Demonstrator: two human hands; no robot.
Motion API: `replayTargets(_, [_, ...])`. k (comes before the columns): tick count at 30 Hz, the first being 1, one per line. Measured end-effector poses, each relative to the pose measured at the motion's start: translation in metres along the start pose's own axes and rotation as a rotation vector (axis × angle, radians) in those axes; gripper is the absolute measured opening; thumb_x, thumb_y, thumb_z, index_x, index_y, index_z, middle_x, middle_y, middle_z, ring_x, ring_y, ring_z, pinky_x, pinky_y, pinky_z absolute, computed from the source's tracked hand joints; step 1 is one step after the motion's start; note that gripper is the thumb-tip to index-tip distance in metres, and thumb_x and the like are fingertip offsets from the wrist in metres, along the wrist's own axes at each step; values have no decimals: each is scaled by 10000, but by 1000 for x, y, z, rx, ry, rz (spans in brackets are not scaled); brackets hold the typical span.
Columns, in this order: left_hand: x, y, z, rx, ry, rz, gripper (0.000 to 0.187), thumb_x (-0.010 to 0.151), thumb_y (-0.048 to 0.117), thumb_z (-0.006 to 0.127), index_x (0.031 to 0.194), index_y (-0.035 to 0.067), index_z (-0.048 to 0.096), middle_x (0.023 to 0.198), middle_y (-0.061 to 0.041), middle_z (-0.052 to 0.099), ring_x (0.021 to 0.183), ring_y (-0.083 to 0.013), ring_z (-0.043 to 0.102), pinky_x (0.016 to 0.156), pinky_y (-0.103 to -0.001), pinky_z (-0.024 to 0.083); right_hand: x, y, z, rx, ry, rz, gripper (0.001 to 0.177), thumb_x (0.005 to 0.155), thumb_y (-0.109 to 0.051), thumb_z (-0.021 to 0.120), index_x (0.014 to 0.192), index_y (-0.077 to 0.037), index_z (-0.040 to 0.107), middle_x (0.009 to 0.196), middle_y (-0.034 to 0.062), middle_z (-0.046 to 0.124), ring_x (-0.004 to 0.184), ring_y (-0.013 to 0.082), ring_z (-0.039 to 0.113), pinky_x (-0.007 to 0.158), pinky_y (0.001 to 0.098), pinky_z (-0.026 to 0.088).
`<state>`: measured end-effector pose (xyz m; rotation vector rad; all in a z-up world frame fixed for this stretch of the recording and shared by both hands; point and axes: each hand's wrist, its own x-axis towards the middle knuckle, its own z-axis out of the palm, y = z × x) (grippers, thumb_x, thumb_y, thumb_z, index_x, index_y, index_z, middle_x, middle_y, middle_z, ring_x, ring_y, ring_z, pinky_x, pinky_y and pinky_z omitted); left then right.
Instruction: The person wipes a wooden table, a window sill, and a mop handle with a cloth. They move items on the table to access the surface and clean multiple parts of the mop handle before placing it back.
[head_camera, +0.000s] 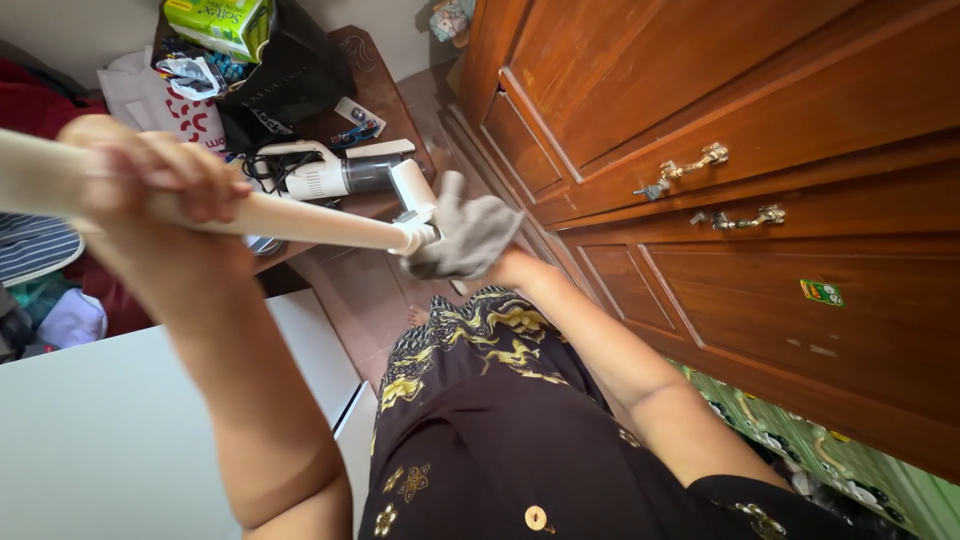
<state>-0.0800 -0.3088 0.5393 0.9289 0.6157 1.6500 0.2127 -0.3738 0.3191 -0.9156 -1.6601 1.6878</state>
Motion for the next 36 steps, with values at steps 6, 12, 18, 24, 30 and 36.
replayTargets(6, [-12, -13, 15, -15, -17, -6, 388, 1136, 283, 584, 870, 67, 404, 642, -76, 416, 508, -190, 412, 585, -345, 441, 19, -20, 21, -580, 253, -41, 620, 784, -257, 875, 1330, -94, 632, 1330, 108, 682, 1303, 264, 618, 1131, 397, 482])
replayTargets(12, [-11, -5, 0, -114, -105, -61, 438, 1157, 363, 601, 860, 101, 413, 599, -50, 428, 483, -155, 411, 610, -320, 452, 5, -56, 4, -652, 248, -324, 497, 825, -299, 879, 1249, -123, 688, 1248, 77, 724, 1220, 289, 669, 1098, 409, 486])
replayTargets(18, [-32, -47, 13, 169, 15, 54, 276, 1076, 217, 740, 1150, 75, 514, 945, -78, 590, 896, -187, 630, 933, -358, 562, -3, -80, 6, -606, 337, -314, 474, 850, -273, 827, 1252, -75, 671, 1226, 128, 717, 1212, 331, 682, 1076, 422, 509])
replayTargets(24, [-74, -118, 46, -99, 126, -229, 207, 1054, 164, 639, 924, 73, 507, 790, -47, 541, 741, -163, 568, 859, -366, 560, -16, -30, 11, -505, 448, -324, 394, 946, -157, 694, 1315, -39, 625, 1259, 172, 694, 1205, 340, 684, 1065, 423, 528])
replayTargets(30, [-53, -110, 24, -98, 166, -114, 275, 1005, 236, 612, 828, 98, 452, 665, -50, 452, 576, -167, 455, 614, -338, 493, -48, 12, -36, 451, 997, 309, 361, 1072, -209, 631, 1225, 114, 580, 917, 366, 612, 793, 504, 594, 750, 596, 481])
replayTargets(36, [-44, -114, 23, -197, 213, -154, 293, 1000, 263, 615, 825, 111, 437, 666, -32, 437, 532, -139, 423, 621, -318, 466, -39, 21, -2, -77, 653, -301, 466, 1058, -267, 582, 1450, -60, 439, 1487, 126, 470, 1426, 258, 461, 1186, 409, 406])
